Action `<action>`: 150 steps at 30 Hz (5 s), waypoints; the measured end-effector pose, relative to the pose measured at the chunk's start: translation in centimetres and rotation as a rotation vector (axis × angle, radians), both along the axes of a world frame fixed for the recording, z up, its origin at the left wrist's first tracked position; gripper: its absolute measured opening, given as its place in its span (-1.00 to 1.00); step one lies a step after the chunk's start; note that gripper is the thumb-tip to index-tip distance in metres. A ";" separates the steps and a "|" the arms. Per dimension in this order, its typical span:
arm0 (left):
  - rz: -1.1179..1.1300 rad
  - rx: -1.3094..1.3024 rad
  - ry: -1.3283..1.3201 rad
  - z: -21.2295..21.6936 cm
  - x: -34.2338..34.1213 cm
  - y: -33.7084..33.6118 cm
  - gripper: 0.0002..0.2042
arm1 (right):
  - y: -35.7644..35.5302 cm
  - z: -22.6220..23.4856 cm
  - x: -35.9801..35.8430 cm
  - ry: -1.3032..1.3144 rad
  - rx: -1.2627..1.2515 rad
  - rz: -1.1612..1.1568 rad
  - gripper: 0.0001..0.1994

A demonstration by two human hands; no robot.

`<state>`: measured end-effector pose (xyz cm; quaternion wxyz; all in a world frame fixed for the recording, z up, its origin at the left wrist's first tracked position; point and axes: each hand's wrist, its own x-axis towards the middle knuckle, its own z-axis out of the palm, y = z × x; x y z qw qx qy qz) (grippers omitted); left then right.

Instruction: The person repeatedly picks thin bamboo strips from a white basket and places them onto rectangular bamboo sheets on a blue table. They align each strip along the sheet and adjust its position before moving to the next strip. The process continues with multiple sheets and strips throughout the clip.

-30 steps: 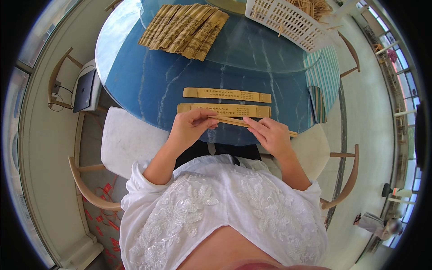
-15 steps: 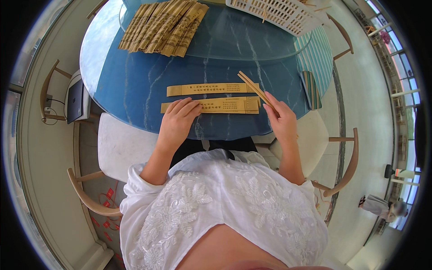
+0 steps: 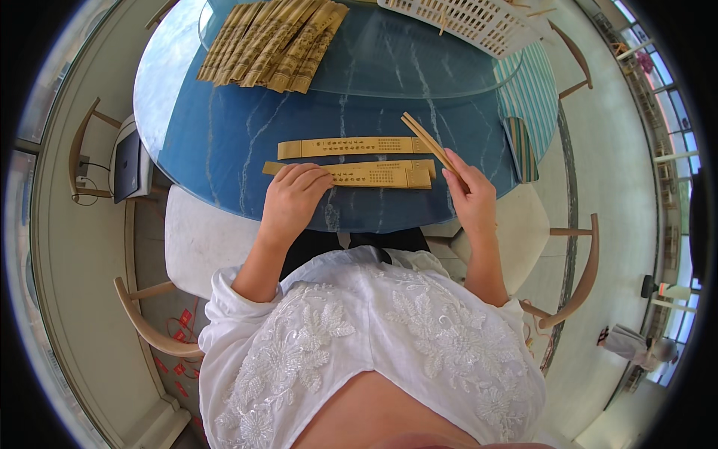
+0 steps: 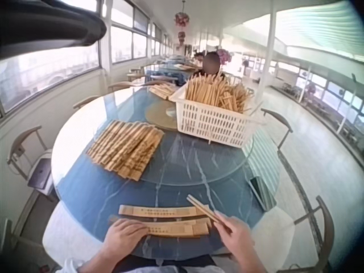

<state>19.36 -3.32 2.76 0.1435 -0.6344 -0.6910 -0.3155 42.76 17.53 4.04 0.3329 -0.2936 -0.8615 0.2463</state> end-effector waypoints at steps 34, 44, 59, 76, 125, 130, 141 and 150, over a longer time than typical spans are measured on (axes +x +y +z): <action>-0.196 0.359 -1.997 1.7 0.8 0.4 -0.91 | -3.1 1.7 -1.7 0.146 -0.235 0.144 -0.65; -0.122 0.599 -1.953 1.8 2.4 1.6 -0.88 | -7.2 1.6 -3.3 0.034 -0.698 0.328 -0.44; -0.126 -0.101 -1.821 0.0 4.4 -2.3 -0.79 | -4.4 0.9 -4.5 0.072 -0.746 0.216 -0.52; -0.166 -0.065 -0.417 3.1 4.2 2.5 -0.74 | -3.6 0.8 -3.1 -0.056 -0.792 0.322 -0.53; -0.225 -0.197 -0.655 3.5 2.8 2.4 -0.91 | -3.2 3.1 0.7 -0.185 -0.015 0.200 -0.65; -0.203 -0.229 -0.680 3.5 2.6 2.5 -0.91 | -2.8 4.3 2.4 -0.302 0.182 0.251 -0.66; -0.268 -0.257 -0.644 4.0 2.3 2.4 -0.92 | -1.2 5.3 2.5 -0.380 0.242 0.381 -0.70; -0.276 -0.377 -0.751 4.6 3.0 2.4 -0.91 | -0.4 6.1 1.4 -0.428 0.258 0.503 -0.68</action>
